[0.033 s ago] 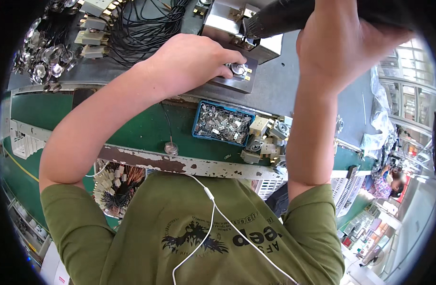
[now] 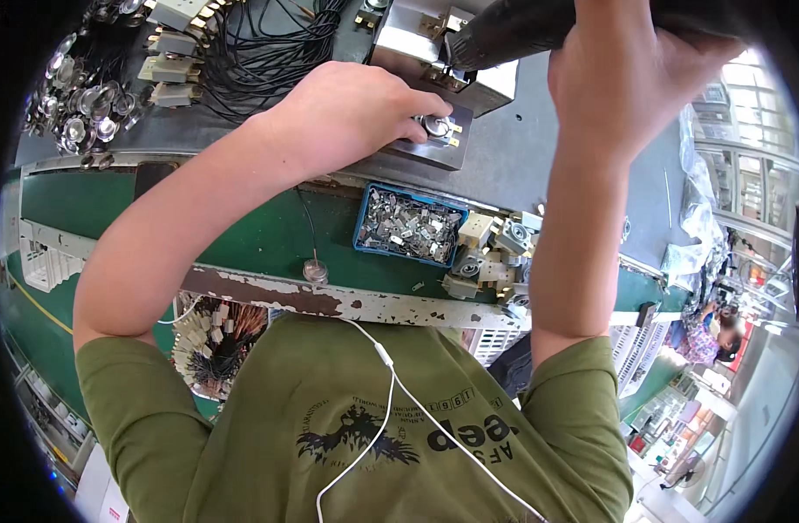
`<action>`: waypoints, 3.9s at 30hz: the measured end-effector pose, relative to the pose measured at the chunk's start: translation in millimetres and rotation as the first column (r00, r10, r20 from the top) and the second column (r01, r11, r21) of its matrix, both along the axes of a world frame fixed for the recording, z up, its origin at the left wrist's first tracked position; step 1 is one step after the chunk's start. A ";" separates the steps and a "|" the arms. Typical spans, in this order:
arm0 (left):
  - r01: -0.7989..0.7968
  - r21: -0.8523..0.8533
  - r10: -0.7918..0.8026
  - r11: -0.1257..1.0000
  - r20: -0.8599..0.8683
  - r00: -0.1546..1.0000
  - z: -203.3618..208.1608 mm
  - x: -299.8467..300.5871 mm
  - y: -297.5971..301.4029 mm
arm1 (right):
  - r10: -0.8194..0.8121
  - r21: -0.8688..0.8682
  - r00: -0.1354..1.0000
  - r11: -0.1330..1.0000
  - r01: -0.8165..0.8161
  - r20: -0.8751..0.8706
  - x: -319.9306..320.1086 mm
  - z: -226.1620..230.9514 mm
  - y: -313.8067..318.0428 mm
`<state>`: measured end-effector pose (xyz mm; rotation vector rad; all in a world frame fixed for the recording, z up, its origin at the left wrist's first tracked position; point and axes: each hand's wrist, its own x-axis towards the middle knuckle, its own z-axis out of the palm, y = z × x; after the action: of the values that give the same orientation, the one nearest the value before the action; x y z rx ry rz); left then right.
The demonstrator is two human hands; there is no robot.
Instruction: Assembling and bundling electrical wire components at a manufacturing station.
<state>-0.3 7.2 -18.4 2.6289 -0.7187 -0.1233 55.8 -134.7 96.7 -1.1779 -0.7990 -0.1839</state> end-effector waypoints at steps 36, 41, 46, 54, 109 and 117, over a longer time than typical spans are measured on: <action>0.001 -0.002 -0.002 1.000 -0.049 0.999 4.7 1.6 -1.2 | -0.478 -0.018 0.876 0.877 0.481 0.067 -42.1 -36.8 -20.2; 0.035 -0.034 -0.033 0.999 0.047 0.998 4.8 0.9 0.7 | -0.422 -0.126 0.878 0.881 0.456 0.225 -31.0 -36.0 -32.4; 0.043 0.003 -0.043 0.999 0.037 0.998 0.6 1.9 -0.7 | -0.477 -0.146 0.832 0.836 0.529 0.284 -32.0 -45.8 -28.4; 0.062 0.063 -0.059 0.996 -0.048 0.997 25.4 -2.8 -4.6 | -0.487 -0.140 0.837 0.837 0.529 0.248 -28.8 -56.2 -33.8; 0.093 -0.263 -0.010 0.960 0.302 0.953 25.7 -27.8 4.0 | 0.010 0.498 0.979 0.860 -0.113 0.204 -7.4 -20.6 6.8; 0.049 -0.167 0.016 0.985 0.368 0.930 -6.1 -15.2 -5.2 | -0.372 0.006 0.922 0.927 0.375 -0.105 -50.4 -12.4 -13.3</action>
<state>-15.6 2.0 -24.5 2.5006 -0.8298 0.4228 5.4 -148.0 84.3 -1.2973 -0.4731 -0.4444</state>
